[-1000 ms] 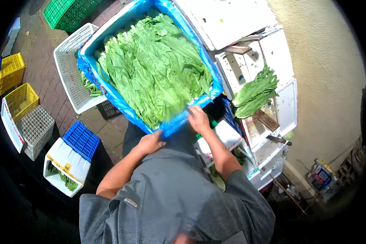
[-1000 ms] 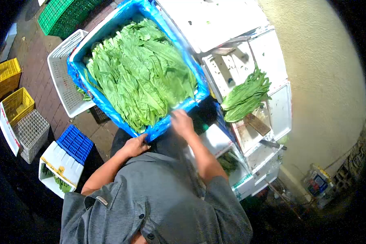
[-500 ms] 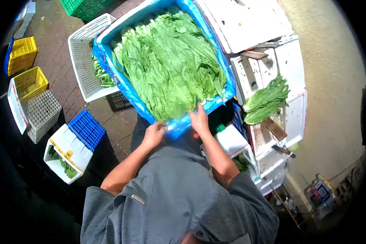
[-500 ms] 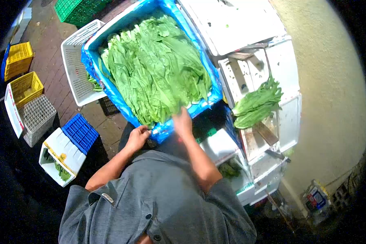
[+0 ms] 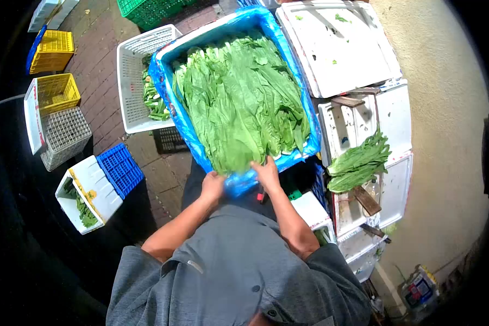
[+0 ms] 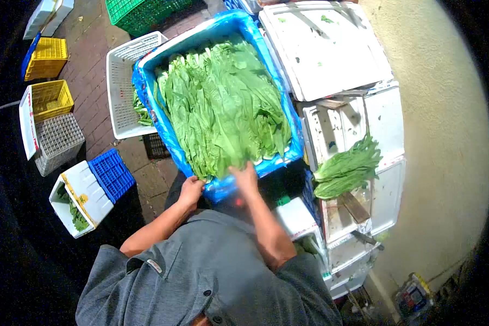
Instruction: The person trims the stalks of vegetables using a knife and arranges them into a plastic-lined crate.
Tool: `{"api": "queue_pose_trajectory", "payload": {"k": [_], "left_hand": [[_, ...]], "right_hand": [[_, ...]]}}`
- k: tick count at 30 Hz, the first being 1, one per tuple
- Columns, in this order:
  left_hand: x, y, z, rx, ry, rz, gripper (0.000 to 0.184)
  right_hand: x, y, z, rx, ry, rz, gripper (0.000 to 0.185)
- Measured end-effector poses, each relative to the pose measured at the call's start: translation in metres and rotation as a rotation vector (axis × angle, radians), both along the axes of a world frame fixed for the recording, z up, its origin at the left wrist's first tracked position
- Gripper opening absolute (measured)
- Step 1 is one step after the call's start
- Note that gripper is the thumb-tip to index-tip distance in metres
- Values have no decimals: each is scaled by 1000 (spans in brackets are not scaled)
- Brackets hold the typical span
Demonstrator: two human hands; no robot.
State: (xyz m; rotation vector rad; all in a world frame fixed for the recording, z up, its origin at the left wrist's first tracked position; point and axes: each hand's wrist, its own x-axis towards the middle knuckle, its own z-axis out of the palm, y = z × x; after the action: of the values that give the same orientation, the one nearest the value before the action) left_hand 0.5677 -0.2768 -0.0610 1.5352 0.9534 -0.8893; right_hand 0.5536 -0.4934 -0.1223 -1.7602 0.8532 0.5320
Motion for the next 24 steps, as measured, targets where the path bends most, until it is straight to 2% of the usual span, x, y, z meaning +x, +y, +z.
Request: {"api": "queue_pose_trajectory", "payload": {"k": [1, 2, 5, 9, 11, 14, 17, 19, 20, 24], "left_hand": [[11, -5, 13, -2, 0, -10, 40], [20, -8, 29, -73, 21, -3, 37], [10, -16, 15, -133, -16, 189, 36], [30, -22, 45, -142, 112, 152, 40], [35, -27, 54, -141, 142, 140, 41], [31, -27, 53, -133, 129, 79, 39], [20, -29, 23, -94, 59, 42, 36], [27, -34, 27, -79, 6, 49, 35], [25, -34, 32, -54, 62, 28, 31], [30, -38, 41, -37, 98, 181, 27]], "right_hand": [[10, 3, 9, -13, -8, 9, 46], [14, 3, 23, 116, 40, -78, 45], [22, 7, 33, 154, 158, -152, 44], [28, 0, 46, 324, 186, -187, 39], [30, 0, 49, 328, 162, -203, 38], [22, 2, 35, 290, 152, -180, 37], [25, 1, 38, 380, 109, -233, 37], [28, -1, 39, 407, 135, -237, 37], [28, -2, 37, 437, 151, -244, 37], [29, -4, 44, 459, 188, -289, 37]]}}
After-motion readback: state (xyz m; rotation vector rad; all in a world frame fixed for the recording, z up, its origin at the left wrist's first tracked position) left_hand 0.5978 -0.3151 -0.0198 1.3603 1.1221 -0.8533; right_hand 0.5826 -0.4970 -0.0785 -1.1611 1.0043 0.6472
